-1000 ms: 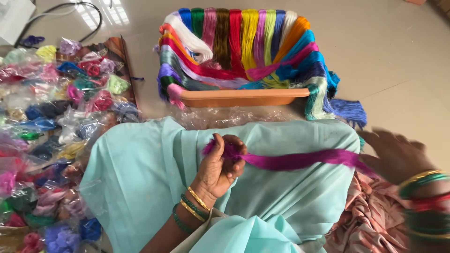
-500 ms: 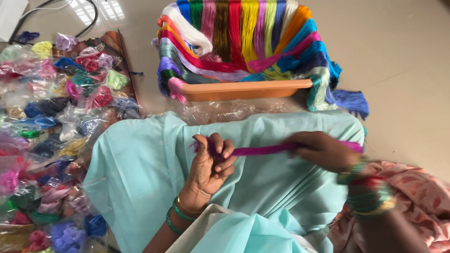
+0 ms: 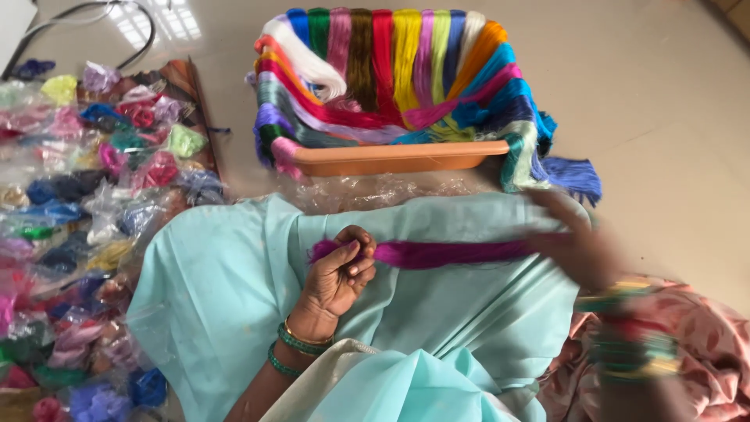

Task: Bundling and preparing colorful silk threads into individual packages.

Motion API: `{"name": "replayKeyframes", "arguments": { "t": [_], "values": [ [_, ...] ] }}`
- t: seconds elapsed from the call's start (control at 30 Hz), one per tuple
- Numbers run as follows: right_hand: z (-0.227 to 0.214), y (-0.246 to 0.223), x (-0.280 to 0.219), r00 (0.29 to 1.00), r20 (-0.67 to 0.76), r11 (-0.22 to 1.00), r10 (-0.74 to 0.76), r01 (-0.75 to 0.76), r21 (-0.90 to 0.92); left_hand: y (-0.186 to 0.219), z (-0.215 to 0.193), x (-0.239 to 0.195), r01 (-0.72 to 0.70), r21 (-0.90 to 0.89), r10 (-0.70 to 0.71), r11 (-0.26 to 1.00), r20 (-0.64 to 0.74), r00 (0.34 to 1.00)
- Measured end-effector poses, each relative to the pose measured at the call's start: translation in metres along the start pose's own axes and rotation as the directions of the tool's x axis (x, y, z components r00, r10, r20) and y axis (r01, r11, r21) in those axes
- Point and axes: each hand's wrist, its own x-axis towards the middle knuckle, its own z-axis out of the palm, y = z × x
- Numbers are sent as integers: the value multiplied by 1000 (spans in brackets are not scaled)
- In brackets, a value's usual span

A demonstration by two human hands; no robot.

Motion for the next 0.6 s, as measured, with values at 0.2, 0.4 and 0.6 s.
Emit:
{"name": "replayKeyframes", "arguments": {
  "t": [0.2, 0.4, 0.6],
  "values": [
    [132, -123, 2, 824, 303, 857, -479, 514, -44, 1, -4, -9, -30, -27, 31, 999, 17, 999],
    [15, 13, 27, 856, 517, 997, 22, -60, 57, -1, -5, -8, -6, -100, 14, 995, 81, 997],
    [-158, 202, 24, 859, 405, 940, 314, -223, -258, 0, 2, 0, -1, -73, 4, 997, 44, 999]
  ]
}}
